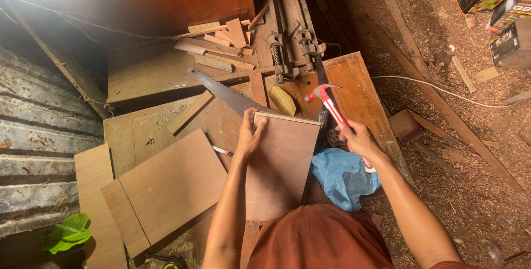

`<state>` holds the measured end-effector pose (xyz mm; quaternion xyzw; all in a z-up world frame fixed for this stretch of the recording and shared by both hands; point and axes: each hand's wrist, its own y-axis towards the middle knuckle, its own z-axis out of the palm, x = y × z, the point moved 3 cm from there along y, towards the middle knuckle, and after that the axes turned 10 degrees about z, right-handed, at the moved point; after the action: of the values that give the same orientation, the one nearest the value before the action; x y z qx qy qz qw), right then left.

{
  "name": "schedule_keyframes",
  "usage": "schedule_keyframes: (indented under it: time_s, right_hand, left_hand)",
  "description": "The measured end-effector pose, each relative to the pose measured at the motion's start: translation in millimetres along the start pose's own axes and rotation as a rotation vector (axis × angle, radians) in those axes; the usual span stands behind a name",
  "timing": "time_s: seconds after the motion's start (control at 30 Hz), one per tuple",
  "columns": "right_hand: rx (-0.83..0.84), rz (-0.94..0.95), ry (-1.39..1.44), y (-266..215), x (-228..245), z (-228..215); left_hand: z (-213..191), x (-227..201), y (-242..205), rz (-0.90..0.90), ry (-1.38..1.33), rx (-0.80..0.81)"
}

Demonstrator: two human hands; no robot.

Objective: The person hammers nails into a small wooden box using a hammer, then flips the box and continues hammering. They place the box down, pick up a larger wooden panel, and use a clamp to secure it on the workbench.

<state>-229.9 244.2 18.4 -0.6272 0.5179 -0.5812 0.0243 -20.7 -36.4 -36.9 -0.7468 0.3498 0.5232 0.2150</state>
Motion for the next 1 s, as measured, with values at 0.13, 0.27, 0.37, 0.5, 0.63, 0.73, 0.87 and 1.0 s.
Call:
schedule_keyframes:
  time_s: [0.13,0.27,0.37,0.5,0.63,0.73,0.87,1.0]
  right_hand:
    - [-0.055,-0.001,-0.220,-12.8,14.6,-28.0]
    - [-0.114,-0.035,-0.322,-12.0,26.4,-62.9]
    - [-0.171,-0.155,-0.222,-3.6,22.4,-76.8]
    - [0.032,-0.066,-0.462,6.7,9.6,-66.4]
    - [0.098,-0.025,-0.534,1.2,14.5,-70.6]
    - [0.004,0.002,-0.420,2.4,16.8,-82.4]
    - [-0.006,-0.037,-0.152,4.9,15.3,-81.3]
    - [0.155,-0.009,-0.472,-10.0,3.4,-52.7]
  left_hand:
    - [-3.2,2.6,-5.5,0.091,-0.414,-0.043]
    - [-11.9,2.8,-10.4,-0.033,-0.433,-0.057]
    - [-15.0,-2.5,-13.7,-0.025,-0.456,-0.055]
    - [-15.1,-4.0,-16.0,-0.057,-0.412,-0.066]
    - [-11.5,-3.8,-14.5,0.038,-0.477,-0.040]
    - [-13.3,2.5,-27.4,-0.009,-0.440,-0.059]
    - [-14.3,1.4,-19.3,-0.001,-0.488,-0.061]
    - [-11.6,4.4,-21.8,-0.053,-0.446,-0.039]
